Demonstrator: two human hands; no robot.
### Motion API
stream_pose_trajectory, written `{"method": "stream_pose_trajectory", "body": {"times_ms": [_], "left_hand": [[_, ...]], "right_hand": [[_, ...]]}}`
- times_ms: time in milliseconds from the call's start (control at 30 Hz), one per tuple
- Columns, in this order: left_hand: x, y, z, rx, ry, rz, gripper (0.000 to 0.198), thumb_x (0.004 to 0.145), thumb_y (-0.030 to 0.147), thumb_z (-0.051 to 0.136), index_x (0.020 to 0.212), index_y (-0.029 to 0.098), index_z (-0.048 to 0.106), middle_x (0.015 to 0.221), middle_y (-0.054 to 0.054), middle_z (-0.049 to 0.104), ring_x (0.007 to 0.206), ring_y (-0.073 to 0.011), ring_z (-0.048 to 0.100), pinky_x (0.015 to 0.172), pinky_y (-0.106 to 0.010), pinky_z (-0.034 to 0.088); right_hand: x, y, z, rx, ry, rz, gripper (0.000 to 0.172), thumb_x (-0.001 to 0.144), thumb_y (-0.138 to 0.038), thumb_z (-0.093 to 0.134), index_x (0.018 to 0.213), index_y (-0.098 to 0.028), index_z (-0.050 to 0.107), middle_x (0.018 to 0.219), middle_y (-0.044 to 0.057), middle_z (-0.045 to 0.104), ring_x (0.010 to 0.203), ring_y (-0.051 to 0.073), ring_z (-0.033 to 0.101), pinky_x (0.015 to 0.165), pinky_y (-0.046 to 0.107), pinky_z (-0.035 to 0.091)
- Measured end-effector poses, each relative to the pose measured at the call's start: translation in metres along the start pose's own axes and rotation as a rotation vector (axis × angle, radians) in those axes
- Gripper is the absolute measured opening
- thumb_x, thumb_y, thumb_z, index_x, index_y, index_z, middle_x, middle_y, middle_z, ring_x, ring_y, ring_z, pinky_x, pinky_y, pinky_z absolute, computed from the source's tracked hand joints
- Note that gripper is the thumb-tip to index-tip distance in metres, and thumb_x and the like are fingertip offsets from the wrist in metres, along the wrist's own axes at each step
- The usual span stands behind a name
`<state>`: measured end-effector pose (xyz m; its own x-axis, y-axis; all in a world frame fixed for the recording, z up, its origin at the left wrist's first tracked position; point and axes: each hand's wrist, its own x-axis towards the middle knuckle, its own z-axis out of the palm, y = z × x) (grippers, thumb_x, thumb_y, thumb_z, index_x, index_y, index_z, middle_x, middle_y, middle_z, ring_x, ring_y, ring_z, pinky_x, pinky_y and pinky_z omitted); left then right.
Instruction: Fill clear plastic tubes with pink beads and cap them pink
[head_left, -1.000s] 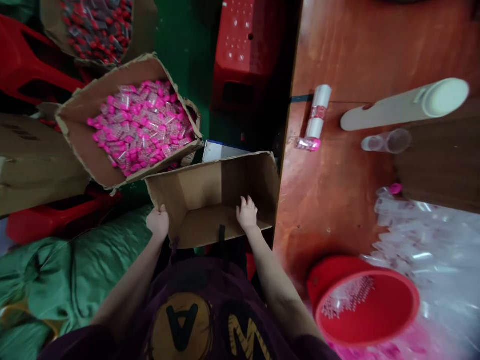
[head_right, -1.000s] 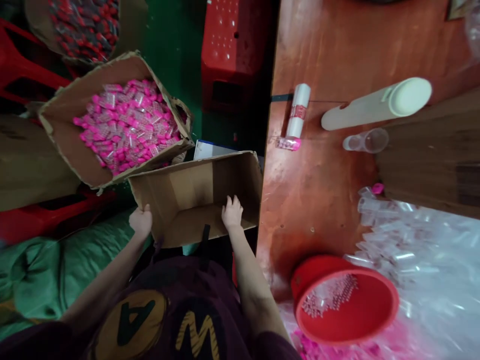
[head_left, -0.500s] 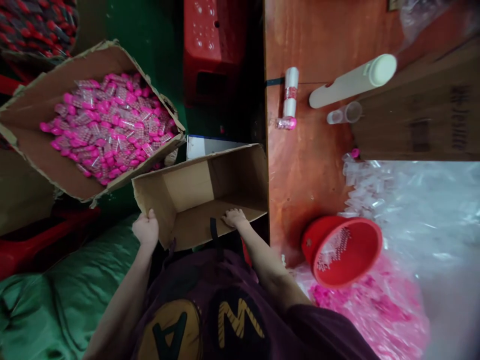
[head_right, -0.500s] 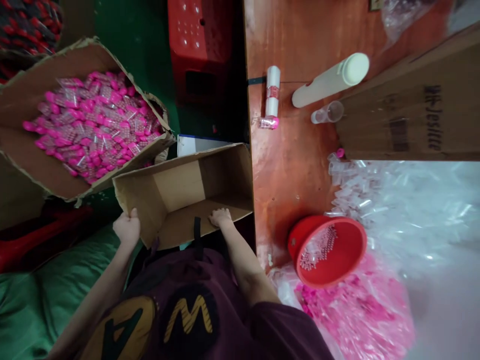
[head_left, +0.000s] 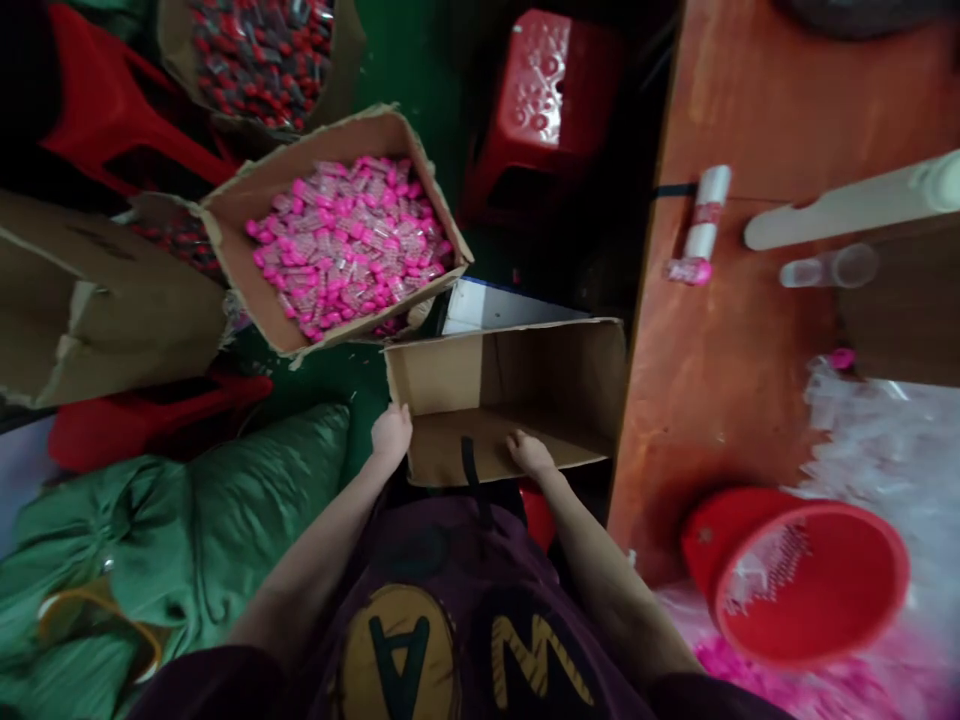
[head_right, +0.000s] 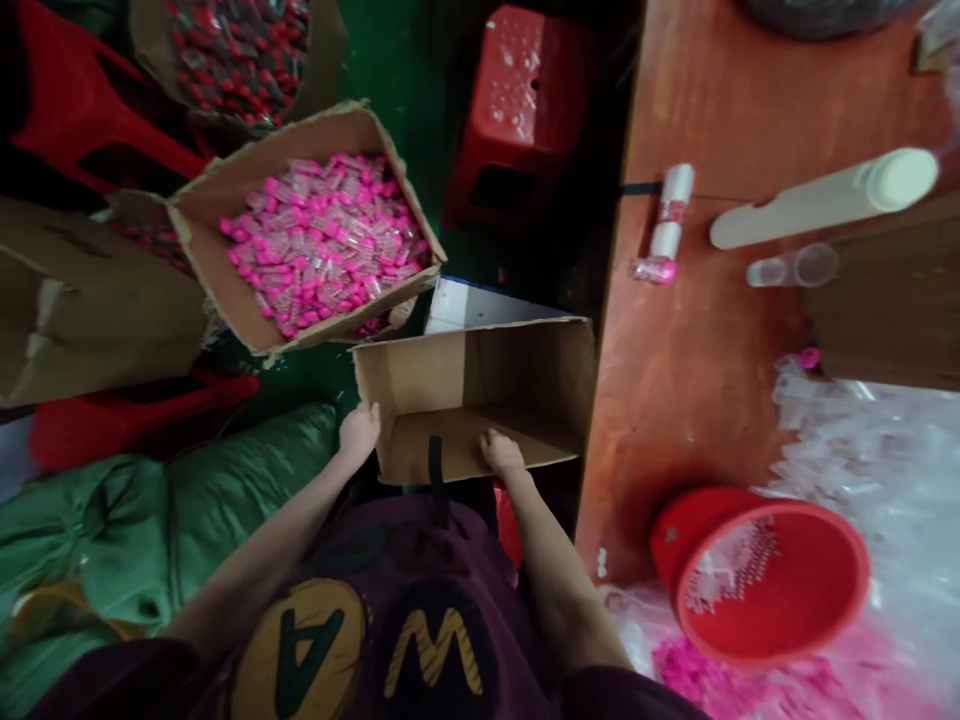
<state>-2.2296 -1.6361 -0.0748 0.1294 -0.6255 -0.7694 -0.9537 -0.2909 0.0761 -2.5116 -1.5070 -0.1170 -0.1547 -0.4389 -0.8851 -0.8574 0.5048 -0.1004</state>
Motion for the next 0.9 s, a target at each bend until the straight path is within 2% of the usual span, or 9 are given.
{"method": "stream_pose_trajectory", "body": {"times_ms": [167, 267, 400, 467, 533, 600, 700, 800, 900], "left_hand": [[0.016, -0.058, -0.014, -0.210, -0.169, 0.201, 0.055, 0.109, 0.052, 0.052, 0.145, 0.013, 0.066, 0.130, -0.021, 0.077, 0.126, -0.0341, 0.073, 0.109, -0.039, 0.051], [0.025, -0.094, -0.030, -0.364, -0.217, 0.234, 0.047, 0.110, 0.051, 0.050, 0.142, 0.022, 0.069, 0.136, -0.013, 0.077, 0.113, -0.0260, 0.077, 0.108, -0.034, 0.052], [0.037, -0.141, -0.046, -0.546, -0.230, 0.061, 0.034, 0.110, 0.040, 0.051, 0.122, 0.017, 0.073, 0.116, -0.013, 0.080, 0.076, -0.0186, 0.076, 0.079, -0.029, 0.058], [0.043, -0.160, -0.050, -0.636, -0.210, -0.081, 0.030, 0.109, 0.032, 0.048, 0.119, 0.013, 0.069, 0.113, -0.015, 0.079, 0.064, -0.0147, 0.070, 0.065, -0.026, 0.054], [0.050, -0.171, -0.053, -0.736, -0.184, -0.207, 0.029, 0.110, 0.030, 0.046, 0.121, 0.011, 0.065, 0.111, -0.016, 0.078, 0.058, -0.0118, 0.067, 0.058, -0.023, 0.049], [0.059, -0.173, -0.058, -0.849, -0.169, -0.299, 0.031, 0.112, 0.035, 0.047, 0.124, 0.011, 0.062, 0.108, -0.016, 0.077, 0.059, -0.0113, 0.068, 0.059, -0.021, 0.048], [0.078, -0.163, -0.068, -1.003, -0.143, -0.372, 0.039, 0.111, 0.046, 0.052, 0.126, 0.011, 0.062, 0.107, -0.017, 0.078, 0.070, -0.0153, 0.074, 0.069, -0.024, 0.054], [0.102, -0.141, -0.079, -1.110, -0.095, -0.387, 0.050, 0.110, 0.055, 0.050, 0.131, 0.012, 0.063, 0.120, -0.021, 0.077, 0.096, -0.0211, 0.077, 0.084, -0.029, 0.056], [0.126, -0.117, -0.091, -1.210, -0.070, -0.395, 0.067, 0.108, 0.068, 0.041, 0.143, 0.014, 0.059, 0.137, -0.022, 0.073, 0.125, -0.0253, 0.070, 0.101, -0.034, 0.054]], "right_hand": [[-0.047, -0.049, 0.027, 0.124, 0.290, -0.080, 0.045, 0.108, -0.022, 0.036, 0.135, -0.009, 0.069, 0.141, 0.020, 0.071, 0.137, 0.028, 0.066, 0.119, 0.039, 0.048], [-0.069, -0.094, 0.041, 0.202, 0.398, -0.136, 0.047, 0.106, -0.022, 0.034, 0.132, -0.005, 0.069, 0.136, 0.023, 0.072, 0.132, 0.030, 0.068, 0.119, 0.043, 0.049], [-0.081, -0.156, 0.044, 0.285, 0.371, -0.284, 0.042, 0.105, -0.024, 0.039, 0.127, -0.010, 0.072, 0.129, 0.019, 0.076, 0.124, 0.029, 0.072, 0.114, 0.043, 0.053], [-0.082, -0.178, 0.041, 0.318, 0.317, -0.358, 0.039, 0.105, -0.026, 0.042, 0.126, -0.014, 0.074, 0.129, 0.016, 0.077, 0.123, 0.028, 0.072, 0.115, 0.042, 0.052], [-0.082, -0.191, 0.038, 0.353, 0.266, -0.397, 0.038, 0.106, -0.026, 0.044, 0.127, -0.016, 0.074, 0.131, 0.014, 0.076, 0.126, 0.027, 0.071, 0.117, 0.040, 0.050], [-0.081, -0.196, 0.038, 0.402, 0.226, -0.396, 0.039, 0.107, -0.027, 0.043, 0.129, -0.017, 0.073, 0.135, 0.013, 0.075, 0.129, 0.025, 0.069, 0.119, 0.037, 0.049], [-0.078, -0.194, 0.039, 0.501, 0.173, -0.340, 0.043, 0.108, -0.027, 0.038, 0.133, -0.013, 0.070, 0.135, 0.015, 0.075, 0.127, 0.023, 0.071, 0.114, 0.034, 0.053], [-0.073, -0.190, 0.040, 0.597, 0.138, -0.301, 0.046, 0.110, -0.032, 0.035, 0.136, -0.012, 0.068, 0.133, 0.015, 0.076, 0.122, 0.022, 0.073, 0.109, 0.031, 0.056], [-0.068, -0.190, 0.037, 0.652, 0.147, -0.289, 0.048, 0.109, -0.039, 0.042, 0.143, -0.013, 0.064, 0.137, 0.015, 0.074, 0.123, 0.023, 0.073, 0.109, 0.031, 0.056]]}}
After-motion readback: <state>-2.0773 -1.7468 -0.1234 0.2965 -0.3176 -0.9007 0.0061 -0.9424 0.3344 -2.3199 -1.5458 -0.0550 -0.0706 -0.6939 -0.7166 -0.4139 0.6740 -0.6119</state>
